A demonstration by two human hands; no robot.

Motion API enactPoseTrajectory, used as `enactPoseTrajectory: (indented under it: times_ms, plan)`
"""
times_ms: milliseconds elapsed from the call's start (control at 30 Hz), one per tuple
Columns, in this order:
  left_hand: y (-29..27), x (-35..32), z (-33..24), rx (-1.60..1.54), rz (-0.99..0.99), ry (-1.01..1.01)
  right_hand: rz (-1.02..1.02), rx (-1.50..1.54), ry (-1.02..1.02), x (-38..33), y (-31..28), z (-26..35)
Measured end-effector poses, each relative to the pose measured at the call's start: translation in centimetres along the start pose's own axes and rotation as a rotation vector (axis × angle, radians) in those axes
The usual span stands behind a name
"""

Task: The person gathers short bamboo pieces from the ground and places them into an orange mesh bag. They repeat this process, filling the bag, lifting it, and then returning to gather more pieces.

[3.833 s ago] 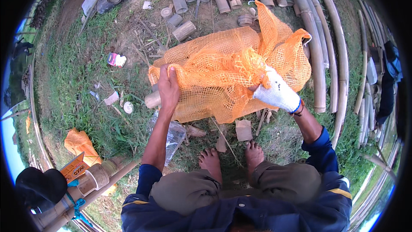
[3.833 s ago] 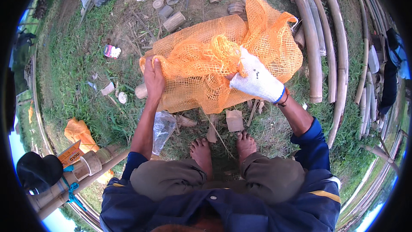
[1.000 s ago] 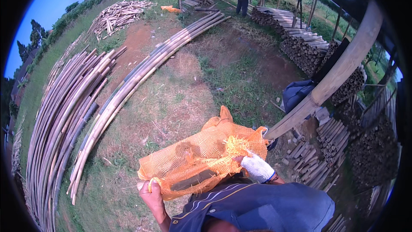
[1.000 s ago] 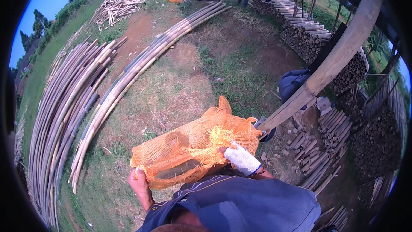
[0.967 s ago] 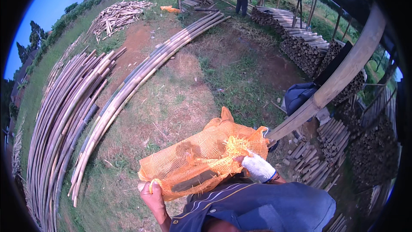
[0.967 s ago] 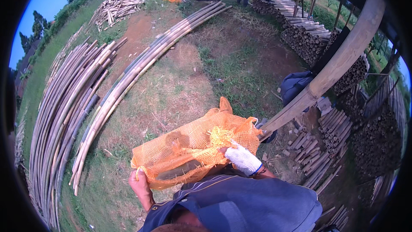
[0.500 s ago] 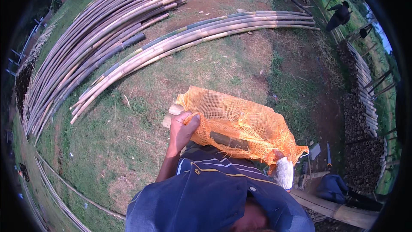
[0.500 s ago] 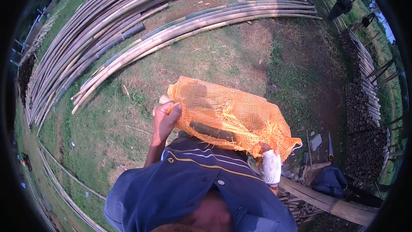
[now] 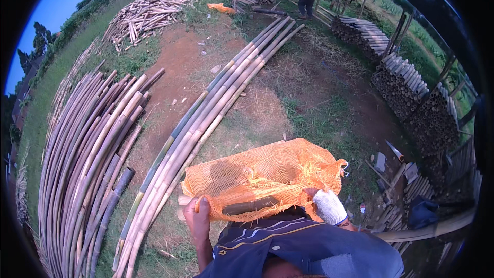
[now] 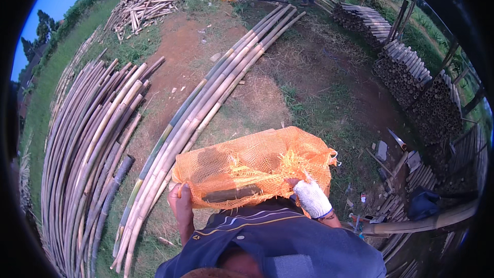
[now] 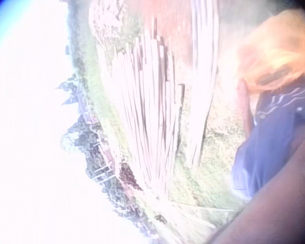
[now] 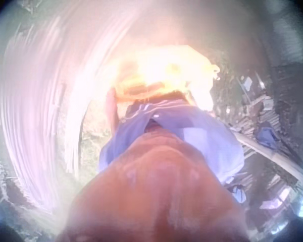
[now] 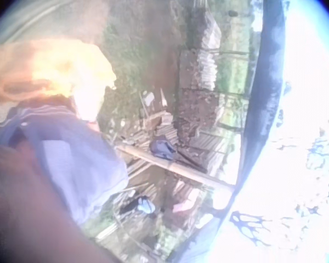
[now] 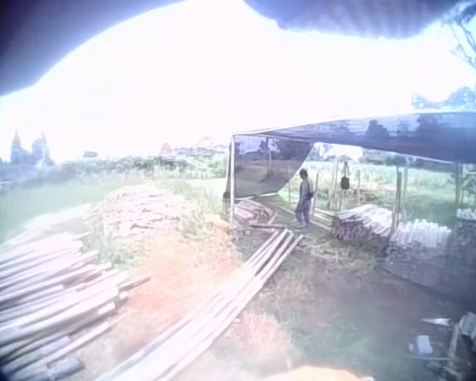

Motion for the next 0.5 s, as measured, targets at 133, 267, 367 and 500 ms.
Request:
enactPoseTrajectory:
  times_ms: [133, 267, 367, 500]
  plan:
    - [0.9, 11.4, -1.2, 0.0, 0.007, 0.054, 0.054, 0.001, 0.015, 11.8, 1.3, 4.0]
    - [1.2, 24.4, -2.4, 0.173, -0.103, 0.153, 0.091, -0.161, -0.117, 27.7, 1.7, 10.7]
    - [2.0, 33.4, -3.5, 0.146, -0.21, 0.132, -0.106, -0.576, -0.635, 35.8, -0.1, 16.2]
    - [4.8, 41.7, -7.7, 0.124, -0.254, 0.156, 0.016, -0.386, -0.517, 47.2, -3.5, 22.0]
Point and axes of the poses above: each hand's wrist, its own x-axis towards the middle knuckle, its own y-axis out of the palm, z = x × y, the point moved 4 cm from there along x, towards the middle knuckle, and after that the axes turned 15 degrees about -x, right-handed, at the moved point
